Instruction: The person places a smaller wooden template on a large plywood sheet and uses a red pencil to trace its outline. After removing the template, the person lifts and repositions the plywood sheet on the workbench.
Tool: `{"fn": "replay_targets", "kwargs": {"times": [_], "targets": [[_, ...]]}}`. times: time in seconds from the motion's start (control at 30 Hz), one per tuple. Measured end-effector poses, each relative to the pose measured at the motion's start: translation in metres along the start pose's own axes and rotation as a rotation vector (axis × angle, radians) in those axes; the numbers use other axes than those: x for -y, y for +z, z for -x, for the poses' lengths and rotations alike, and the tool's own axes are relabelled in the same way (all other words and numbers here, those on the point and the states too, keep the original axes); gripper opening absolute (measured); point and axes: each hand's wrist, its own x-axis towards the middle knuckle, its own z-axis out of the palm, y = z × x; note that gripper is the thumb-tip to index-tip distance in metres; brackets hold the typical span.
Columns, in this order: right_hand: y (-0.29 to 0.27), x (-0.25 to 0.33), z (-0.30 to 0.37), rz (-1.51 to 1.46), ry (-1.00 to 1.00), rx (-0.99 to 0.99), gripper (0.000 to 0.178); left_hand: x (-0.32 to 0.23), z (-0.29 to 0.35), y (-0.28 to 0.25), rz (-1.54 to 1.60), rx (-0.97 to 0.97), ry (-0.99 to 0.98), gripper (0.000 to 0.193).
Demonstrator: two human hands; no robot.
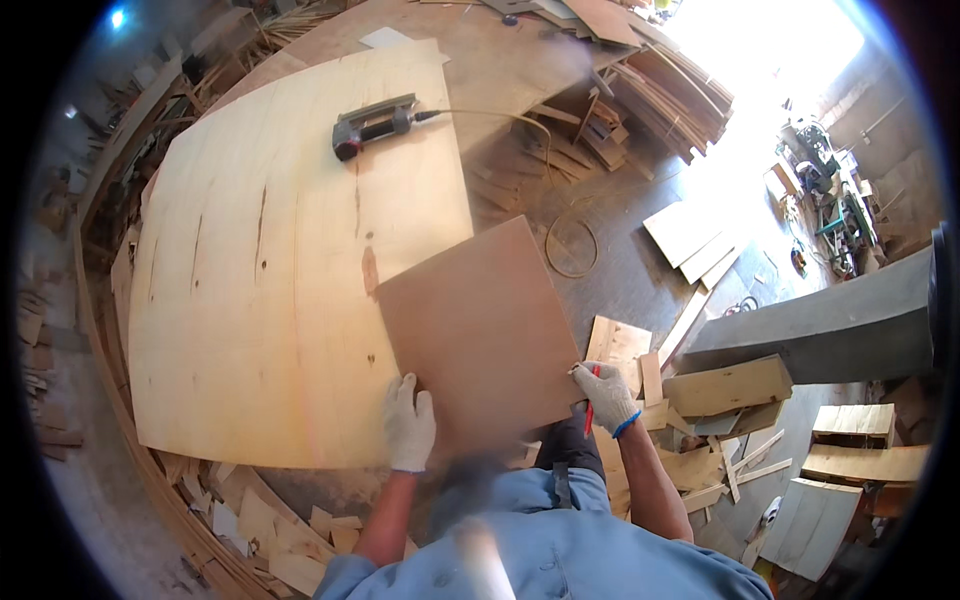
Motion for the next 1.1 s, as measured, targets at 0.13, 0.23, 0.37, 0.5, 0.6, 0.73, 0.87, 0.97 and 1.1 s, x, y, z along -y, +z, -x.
{"fn": "replay_targets", "kwargs": {"times": [0.13, 0.23, 0.37, 0.5, 0.6, 0.73, 0.87, 0.97, 1.1], "targets": [[-0.036, 0.022, -0.045, 0.098, -0.171, -0.016, 0.024, -0.018, -0.018, 0.015, 0.232, -0.036, -0.199, 0.045], [-0.072, 0.070, -0.080, 0.052, 0.004, 0.032, 0.023, -0.022, -0.015, 0.025, -0.038, -0.072, -0.100, 0.044], [-0.132, 0.112, -0.172, 0.064, -0.197, -0.040, 0.028, -0.025, -0.005, 0.051, -0.091, -0.149, -0.185, 0.042], [-0.179, 0.178, -0.263, -0.128, -0.306, -0.078, 0.029, -0.012, 0.028, 0.093, -0.172, -0.247, -0.397, 0.041], [-0.218, 0.228, -0.373, -0.241, -0.517, -0.202, 0.028, -0.043, 0.025, 0.095, -0.219, -0.264, -0.525, 0.041], [-0.232, 0.353, -0.451, -0.627, -0.405, -0.175, 0.038, -0.067, 0.033, 0.095, -0.197, -0.361, -0.796, 0.044], [-0.214, 0.383, -0.547, -0.752, -0.161, -0.003, 0.047, -0.046, 0.058, 0.106, 0.303, -0.713, -1.091, 0.047], [-0.178, 0.372, -0.591, -0.282, -0.120, -0.087, 0.054, -0.052, 0.046, 0.120, 0.952, -0.998, -1.305, 0.049], [-0.099, 0.397, -0.618, -0.177, -0.123, -0.007, 0.043, -0.027, 0.056, 0.146, 1.259, -1.211, -1.180, 0.055]]}}
